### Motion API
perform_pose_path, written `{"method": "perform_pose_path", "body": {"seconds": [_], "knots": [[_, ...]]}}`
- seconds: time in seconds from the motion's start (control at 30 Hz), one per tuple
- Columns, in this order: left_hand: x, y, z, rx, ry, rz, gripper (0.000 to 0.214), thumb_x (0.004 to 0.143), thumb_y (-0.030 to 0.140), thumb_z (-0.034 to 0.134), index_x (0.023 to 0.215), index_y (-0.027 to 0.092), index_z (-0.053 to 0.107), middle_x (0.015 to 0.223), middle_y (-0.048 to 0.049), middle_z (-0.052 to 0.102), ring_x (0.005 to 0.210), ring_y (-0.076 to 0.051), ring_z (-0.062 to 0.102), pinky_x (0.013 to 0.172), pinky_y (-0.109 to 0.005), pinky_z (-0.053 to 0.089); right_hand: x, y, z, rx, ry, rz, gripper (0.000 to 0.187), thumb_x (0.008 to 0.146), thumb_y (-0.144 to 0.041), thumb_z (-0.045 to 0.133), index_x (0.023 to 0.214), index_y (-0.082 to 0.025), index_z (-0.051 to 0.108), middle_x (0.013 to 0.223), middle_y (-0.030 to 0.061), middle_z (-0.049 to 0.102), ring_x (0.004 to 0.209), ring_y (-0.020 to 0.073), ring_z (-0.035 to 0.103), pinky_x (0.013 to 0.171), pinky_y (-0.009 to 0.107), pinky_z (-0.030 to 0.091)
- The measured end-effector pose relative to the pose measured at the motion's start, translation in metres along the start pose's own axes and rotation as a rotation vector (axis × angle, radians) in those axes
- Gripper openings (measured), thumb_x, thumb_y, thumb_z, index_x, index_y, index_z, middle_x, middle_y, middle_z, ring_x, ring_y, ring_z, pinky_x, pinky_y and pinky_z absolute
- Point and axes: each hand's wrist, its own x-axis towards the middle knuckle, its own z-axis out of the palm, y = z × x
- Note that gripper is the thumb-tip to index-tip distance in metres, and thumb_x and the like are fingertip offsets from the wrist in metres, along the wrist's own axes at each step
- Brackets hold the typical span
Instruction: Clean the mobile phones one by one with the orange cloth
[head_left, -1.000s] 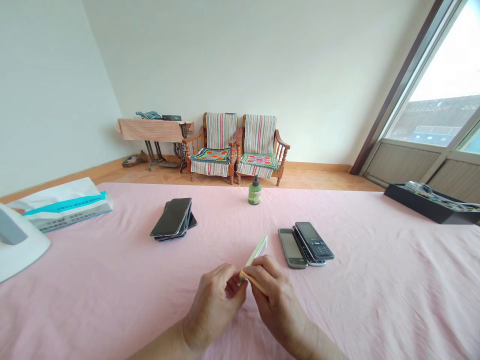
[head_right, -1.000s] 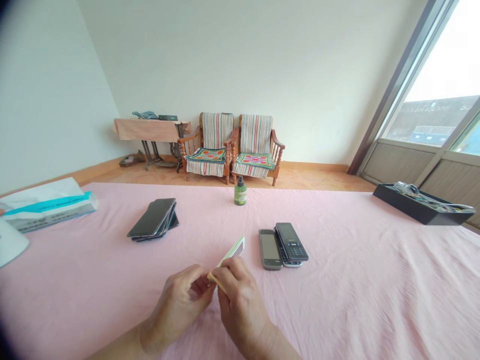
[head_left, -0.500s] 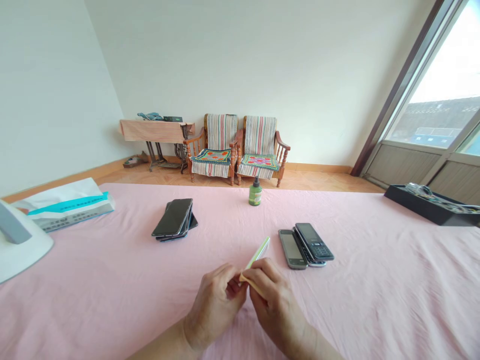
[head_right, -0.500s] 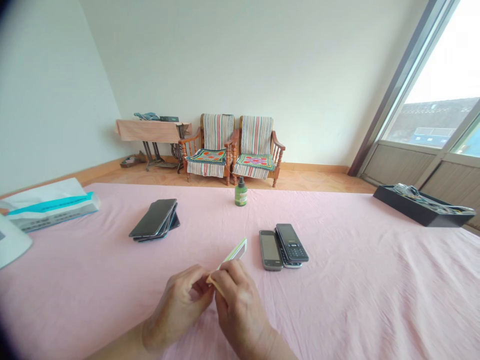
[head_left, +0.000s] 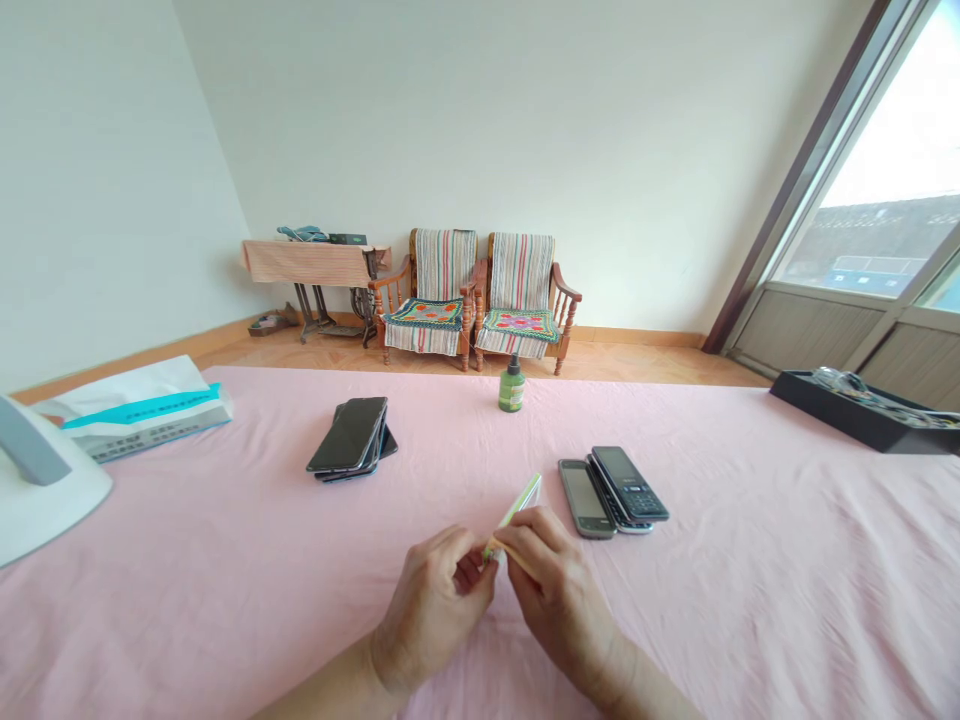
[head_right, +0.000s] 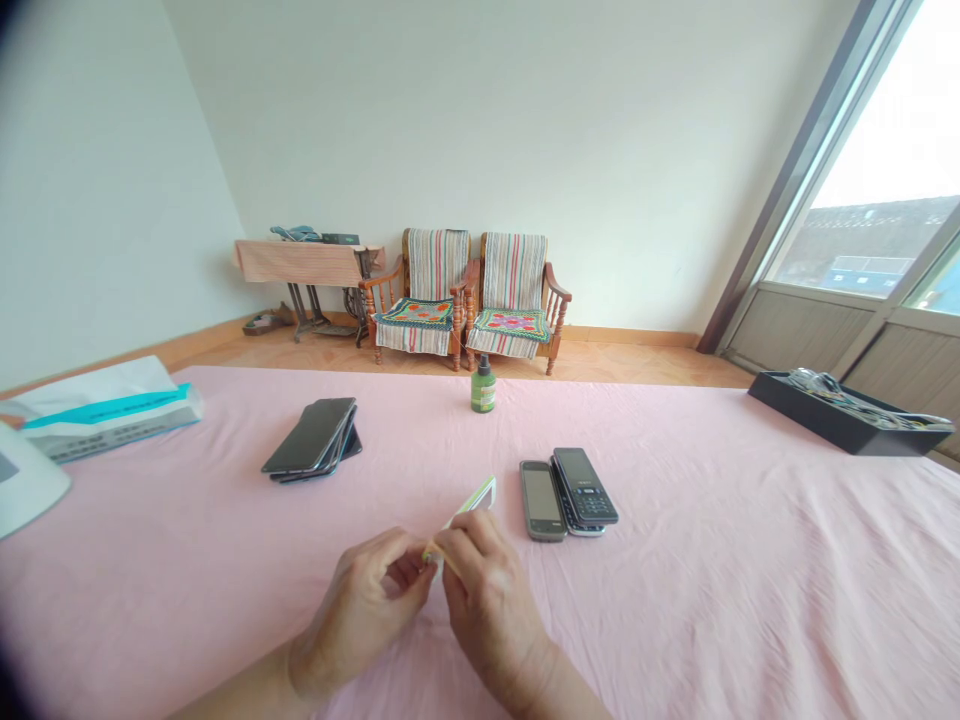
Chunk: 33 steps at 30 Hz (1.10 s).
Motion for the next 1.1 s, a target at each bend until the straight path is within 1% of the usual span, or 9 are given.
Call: {"method": "perform_pose_path", "body": {"seconds": [0.1,0.17,0.23,0.33,0.43,0.6,0.7,0.87,1.1], "knots": [[0.0,0.0,0.002,-0.003,-0.007,0.003,0.01,0.079,0.015,0.051,0.073,0.017,0.059,0.065,-0.0012,0.061,0.058,-0.012,0.059,0.057,-0.02,0.045,0.009,0.021,-0.006,-0.06,0.129,0.077,0.022,0.087,-0.009,0.044,0.086,-0.02,0.063,0.085,0.0052,0.057,0.079,0.0161,0.055,0.071,0.027,0.047],[0.0,0.0,0.002,-0.001,-0.015,0.007,0.01,0.078,0.014,0.051,0.072,0.018,0.059,0.065,-0.0012,0.061,0.058,-0.012,0.06,0.057,-0.02,0.046,0.012,0.027,-0.009,-0.082,0.181,0.103,0.022,0.086,-0.009,0.044,0.084,-0.02,0.063,0.083,0.0049,0.057,0.078,0.016,0.055,0.07,0.027,0.047],[0.001,0.0,0.002,0.001,-0.011,0.003,0.01,0.078,0.016,0.051,0.071,0.018,0.058,0.064,-0.0012,0.061,0.057,-0.012,0.059,0.056,-0.02,0.046,0.012,0.023,-0.008,-0.075,0.15,0.081,0.023,0.086,-0.009,0.043,0.085,-0.02,0.063,0.083,0.0048,0.057,0.079,0.016,0.056,0.071,0.028,0.047],[0.001,0.0,0.0,0.001,0.002,-0.009,0.014,0.083,0.022,0.051,0.07,0.018,0.056,0.063,-0.001,0.06,0.056,-0.012,0.058,0.056,-0.02,0.045,0.006,0.008,-0.002,-0.017,0.044,0.02,0.026,0.086,-0.007,0.042,0.089,-0.021,0.064,0.086,0.0051,0.056,0.081,0.0155,0.056,0.073,0.026,0.048],[0.001,-0.002,0.0,-0.009,-0.003,-0.013,0.014,0.082,0.022,0.052,0.07,0.018,0.056,0.063,-0.0006,0.06,0.056,-0.012,0.058,0.055,-0.019,0.045,0.006,0.006,0.001,0.009,0.044,0.024,0.026,0.086,-0.008,0.042,0.088,-0.021,0.064,0.085,0.005,0.056,0.08,0.0151,0.056,0.071,0.025,0.048],[0.001,-0.005,0.001,-0.064,-0.018,-0.011,0.007,0.076,0.014,0.053,0.072,0.018,0.057,0.064,0.0001,0.06,0.056,-0.012,0.059,0.055,-0.019,0.046,0.02,0.04,-0.007,-0.051,0.231,0.188,0.018,0.086,-0.017,0.048,0.086,-0.02,0.066,0.086,0.0048,0.057,0.079,0.016,0.057,0.071,0.026,0.046],[0.001,-0.003,0.001,-0.08,-0.025,-0.017,0.008,0.074,0.013,0.053,0.073,0.018,0.058,0.064,0.0005,0.06,0.056,-0.012,0.058,0.054,-0.019,0.046,0.025,0.057,-0.011,-0.066,0.288,0.304,0.018,0.086,-0.027,0.051,0.084,-0.018,0.066,0.087,0.0056,0.059,0.08,0.0173,0.057,0.072,0.027,0.045],[0.003,0.0,-0.001,-0.146,-0.063,-0.068,0.01,0.077,0.015,0.053,0.082,0.018,0.061,0.067,0.0005,0.062,0.057,-0.012,0.058,0.054,-0.019,0.045,0.022,0.06,-0.007,-0.038,0.245,0.366,0.031,0.09,-0.035,0.044,0.078,-0.016,0.065,0.062,-0.0004,0.058,0.056,0.0128,0.054,0.053,0.021,0.039],[0.014,-0.006,-0.006,-0.264,-0.069,-0.22,0.017,0.082,0.028,0.054,0.086,0.014,0.064,0.065,-0.0016,0.065,0.054,-0.013,0.059,0.05,-0.02,0.046,0.025,0.046,-0.006,-0.019,0.186,0.339,0.023,0.086,-0.029,0.049,0.076,-0.018,0.067,0.068,0.0007,0.06,0.062,0.0127,0.056,0.058,0.021,0.039]]}}
